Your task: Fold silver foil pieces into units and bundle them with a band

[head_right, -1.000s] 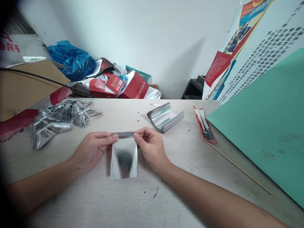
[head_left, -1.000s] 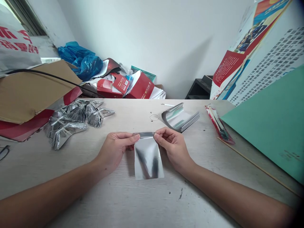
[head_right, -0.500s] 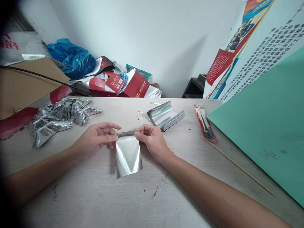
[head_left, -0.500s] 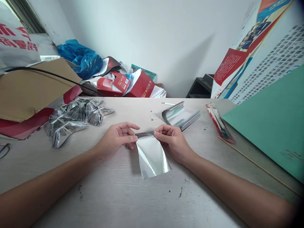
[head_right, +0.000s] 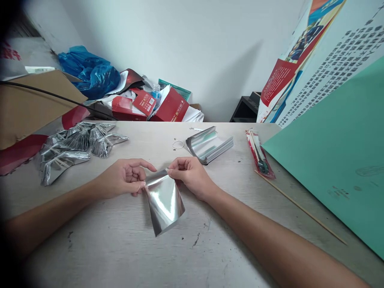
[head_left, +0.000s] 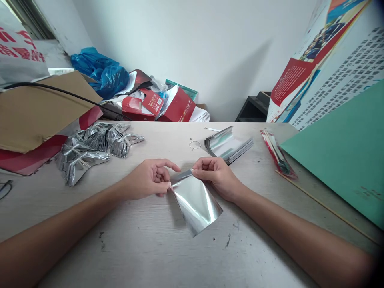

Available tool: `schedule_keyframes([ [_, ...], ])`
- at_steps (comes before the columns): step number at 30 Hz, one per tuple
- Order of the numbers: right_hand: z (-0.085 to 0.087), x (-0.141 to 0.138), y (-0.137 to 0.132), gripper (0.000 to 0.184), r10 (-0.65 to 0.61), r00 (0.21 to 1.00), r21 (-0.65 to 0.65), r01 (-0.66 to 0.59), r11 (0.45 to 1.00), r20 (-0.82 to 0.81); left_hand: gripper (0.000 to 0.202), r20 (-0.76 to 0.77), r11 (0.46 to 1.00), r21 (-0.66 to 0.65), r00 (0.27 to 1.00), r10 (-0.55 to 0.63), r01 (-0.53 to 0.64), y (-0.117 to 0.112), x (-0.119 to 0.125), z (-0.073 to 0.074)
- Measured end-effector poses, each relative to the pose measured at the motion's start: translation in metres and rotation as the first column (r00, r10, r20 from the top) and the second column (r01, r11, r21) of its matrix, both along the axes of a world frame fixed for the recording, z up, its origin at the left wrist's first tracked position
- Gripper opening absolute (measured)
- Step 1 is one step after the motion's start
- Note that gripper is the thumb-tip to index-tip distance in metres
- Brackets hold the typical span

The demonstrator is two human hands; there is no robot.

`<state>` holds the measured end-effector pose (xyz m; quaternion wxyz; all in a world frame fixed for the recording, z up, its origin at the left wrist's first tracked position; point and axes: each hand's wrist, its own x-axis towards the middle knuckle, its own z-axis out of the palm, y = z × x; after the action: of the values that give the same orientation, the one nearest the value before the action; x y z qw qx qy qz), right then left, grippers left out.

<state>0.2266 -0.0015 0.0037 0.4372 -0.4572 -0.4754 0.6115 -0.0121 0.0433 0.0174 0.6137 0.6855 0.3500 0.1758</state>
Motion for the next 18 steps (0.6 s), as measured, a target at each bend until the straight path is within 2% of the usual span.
schedule_keyframes([
  [14, -0.0023, 0.0011, 0.0003, 0.029, -0.005, 1.0, -0.007, 0.004, 1.0, -0.023, 0.051, -0.005, 0.994, -0.107, 1.0, -0.009, 0.008, 0.0058, -0.0028, 0.0036],
  [18, -0.0024, 0.0005, 0.0, 0.029, -0.032, 0.998, 0.006, 0.033, 0.999, -0.055, 0.048, 0.086, 0.994, -0.108, 0.996, 0.012, -0.003, 0.0094, -0.0053, -0.0011],
])
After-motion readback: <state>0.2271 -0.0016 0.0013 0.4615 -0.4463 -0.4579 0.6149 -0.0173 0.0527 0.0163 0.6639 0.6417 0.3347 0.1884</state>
